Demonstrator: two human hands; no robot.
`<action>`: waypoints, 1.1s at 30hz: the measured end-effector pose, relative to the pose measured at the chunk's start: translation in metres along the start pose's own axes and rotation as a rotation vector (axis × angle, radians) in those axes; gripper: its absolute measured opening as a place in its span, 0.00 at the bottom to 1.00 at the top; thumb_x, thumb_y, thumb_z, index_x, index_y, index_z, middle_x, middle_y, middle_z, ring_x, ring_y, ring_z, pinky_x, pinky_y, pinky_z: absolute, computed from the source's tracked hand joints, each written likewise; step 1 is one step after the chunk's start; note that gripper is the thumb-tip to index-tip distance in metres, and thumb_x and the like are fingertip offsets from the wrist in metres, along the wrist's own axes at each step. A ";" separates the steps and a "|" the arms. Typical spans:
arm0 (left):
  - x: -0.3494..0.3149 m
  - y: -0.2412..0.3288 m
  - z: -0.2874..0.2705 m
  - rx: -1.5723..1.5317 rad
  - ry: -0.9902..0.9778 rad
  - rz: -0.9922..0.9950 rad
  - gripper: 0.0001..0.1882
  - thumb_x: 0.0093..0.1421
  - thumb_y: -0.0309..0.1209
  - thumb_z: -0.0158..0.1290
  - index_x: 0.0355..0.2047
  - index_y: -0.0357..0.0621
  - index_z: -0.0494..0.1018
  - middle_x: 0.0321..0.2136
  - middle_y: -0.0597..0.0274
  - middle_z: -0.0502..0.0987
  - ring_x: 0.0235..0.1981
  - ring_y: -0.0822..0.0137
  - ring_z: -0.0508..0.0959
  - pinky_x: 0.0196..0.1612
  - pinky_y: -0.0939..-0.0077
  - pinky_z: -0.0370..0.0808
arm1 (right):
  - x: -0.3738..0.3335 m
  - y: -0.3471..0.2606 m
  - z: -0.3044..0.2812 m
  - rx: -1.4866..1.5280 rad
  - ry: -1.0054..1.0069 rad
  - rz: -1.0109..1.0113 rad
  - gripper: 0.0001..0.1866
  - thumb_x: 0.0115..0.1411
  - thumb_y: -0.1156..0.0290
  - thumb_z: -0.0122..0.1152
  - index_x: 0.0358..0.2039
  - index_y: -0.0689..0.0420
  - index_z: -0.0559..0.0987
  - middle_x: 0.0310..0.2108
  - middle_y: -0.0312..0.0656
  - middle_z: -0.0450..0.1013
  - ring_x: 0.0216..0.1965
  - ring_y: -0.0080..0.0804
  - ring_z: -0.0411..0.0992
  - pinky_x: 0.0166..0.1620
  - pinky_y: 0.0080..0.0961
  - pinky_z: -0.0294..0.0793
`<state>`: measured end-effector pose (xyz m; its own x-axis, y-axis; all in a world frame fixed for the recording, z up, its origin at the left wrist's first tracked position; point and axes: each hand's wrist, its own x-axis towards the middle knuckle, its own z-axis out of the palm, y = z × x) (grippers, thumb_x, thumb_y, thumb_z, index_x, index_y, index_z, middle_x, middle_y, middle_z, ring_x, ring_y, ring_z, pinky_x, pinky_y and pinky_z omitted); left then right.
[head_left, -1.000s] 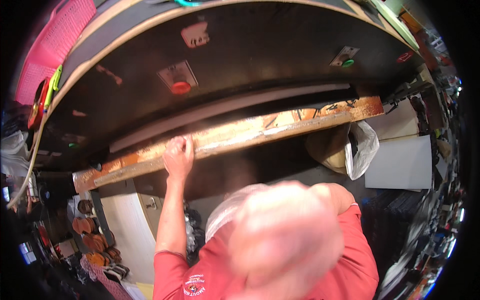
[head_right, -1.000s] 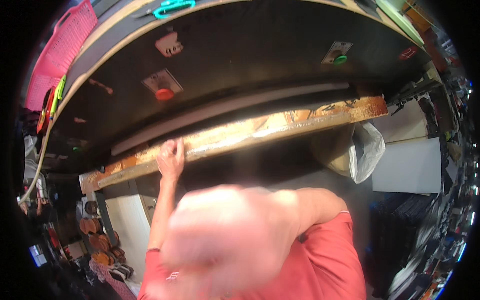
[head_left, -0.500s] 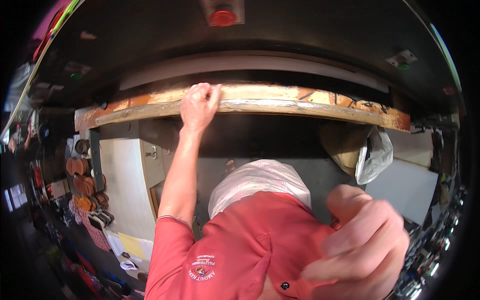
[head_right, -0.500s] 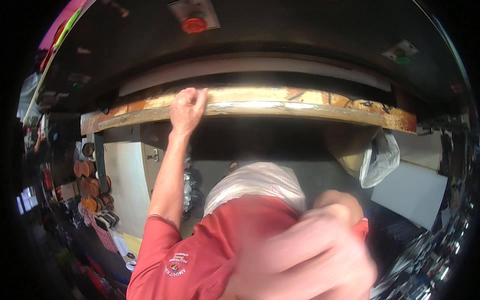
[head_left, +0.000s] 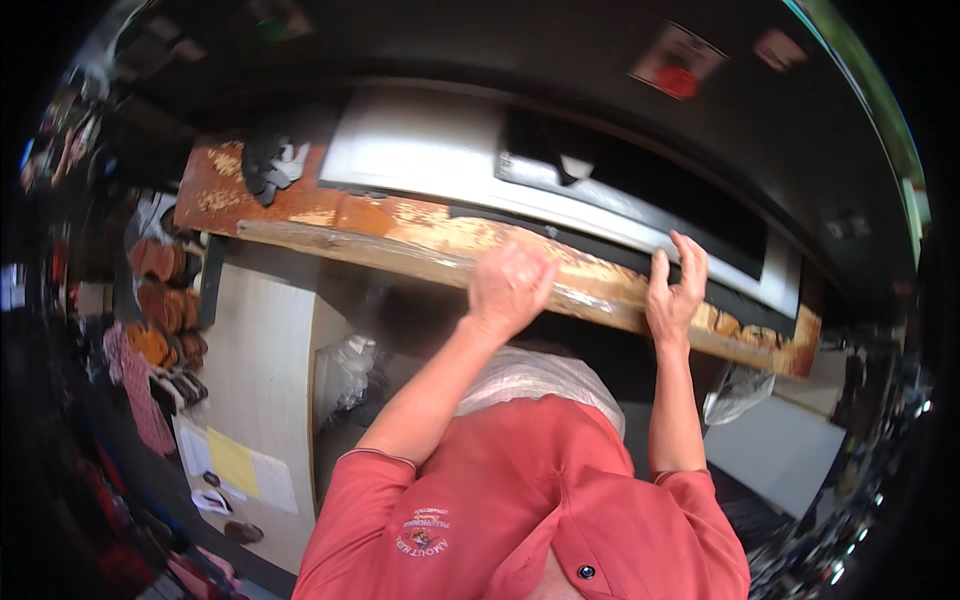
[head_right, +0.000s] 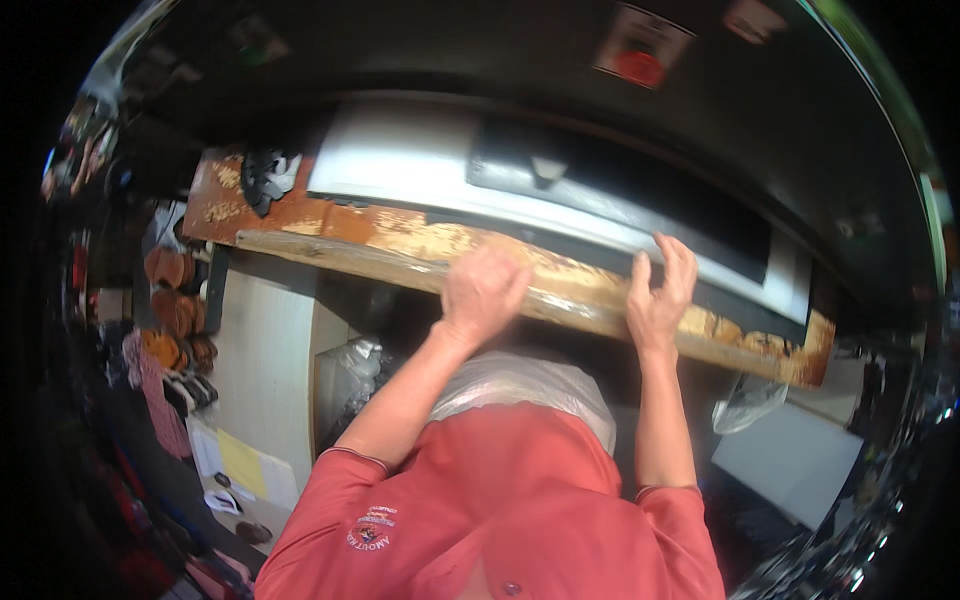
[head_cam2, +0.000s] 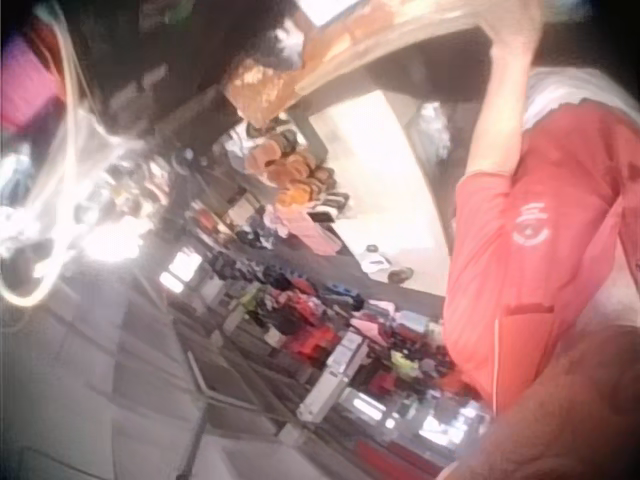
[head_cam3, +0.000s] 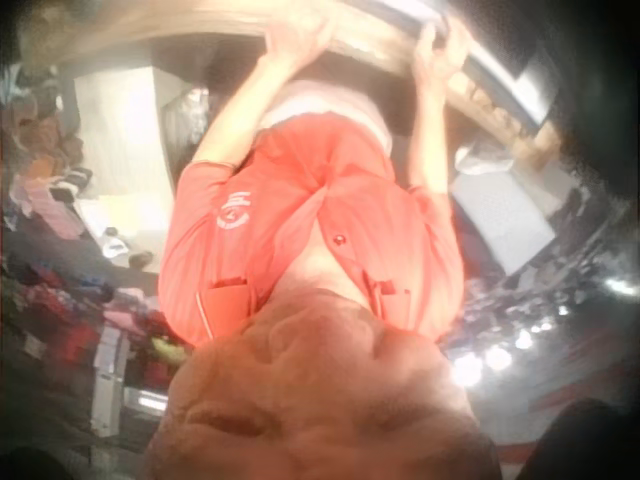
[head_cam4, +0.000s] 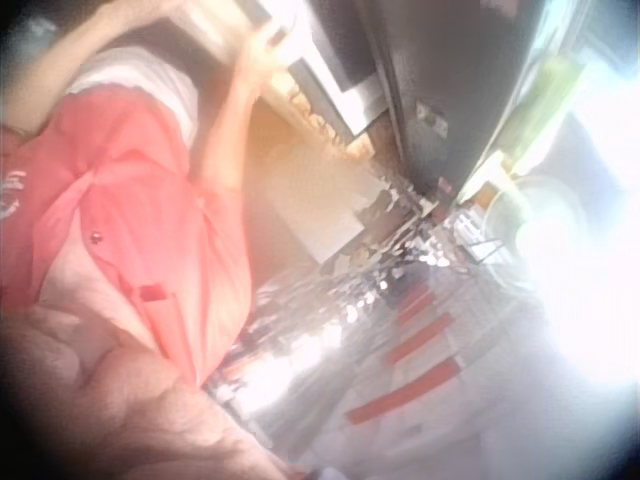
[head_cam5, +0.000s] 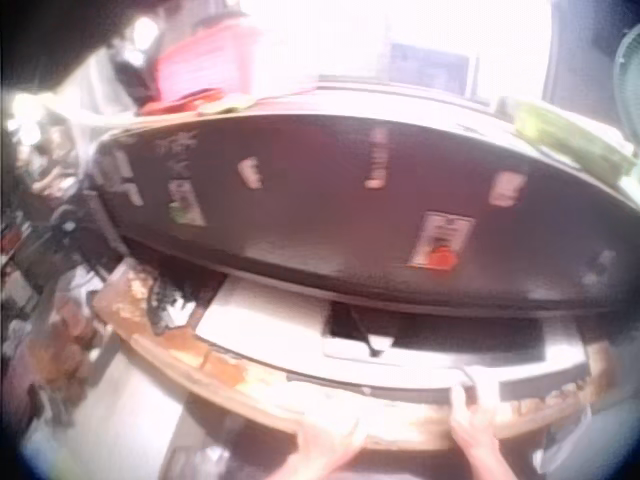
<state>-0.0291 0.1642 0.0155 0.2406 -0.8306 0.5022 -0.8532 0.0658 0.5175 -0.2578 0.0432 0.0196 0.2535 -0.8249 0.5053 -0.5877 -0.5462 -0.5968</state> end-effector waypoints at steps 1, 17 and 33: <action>0.000 -0.002 0.000 0.047 -0.024 -0.005 0.11 0.58 0.31 0.66 0.22 0.46 0.77 0.23 0.60 0.77 0.28 0.57 0.79 0.32 0.61 0.76 | 0.011 -0.006 0.007 0.020 0.003 -0.029 0.17 0.64 0.79 0.67 0.54 0.63 0.81 0.52 0.53 0.77 0.55 0.51 0.75 0.61 0.41 0.73; -0.010 -0.017 0.009 0.073 -0.021 -0.081 0.10 0.60 0.34 0.63 0.23 0.49 0.75 0.25 0.66 0.74 0.31 0.64 0.77 0.36 0.67 0.73 | 0.137 -0.050 0.157 -0.048 -0.449 0.073 0.52 0.55 0.43 0.78 0.75 0.50 0.67 0.78 0.64 0.49 0.78 0.61 0.50 0.76 0.50 0.55; -0.008 -0.010 0.046 0.172 0.117 -0.157 0.13 0.56 0.35 0.59 0.15 0.47 0.79 0.18 0.58 0.81 0.28 0.58 0.84 0.37 0.64 0.81 | 0.153 0.005 0.173 -0.140 -0.289 -0.138 0.46 0.53 0.39 0.77 0.67 0.51 0.78 0.67 0.62 0.67 0.67 0.61 0.68 0.68 0.49 0.70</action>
<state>-0.0437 0.1451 -0.0253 0.4197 -0.7531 0.5067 -0.8648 -0.1622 0.4752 -0.0888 -0.1110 -0.0140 0.5334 -0.7628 0.3655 -0.6272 -0.6466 -0.4342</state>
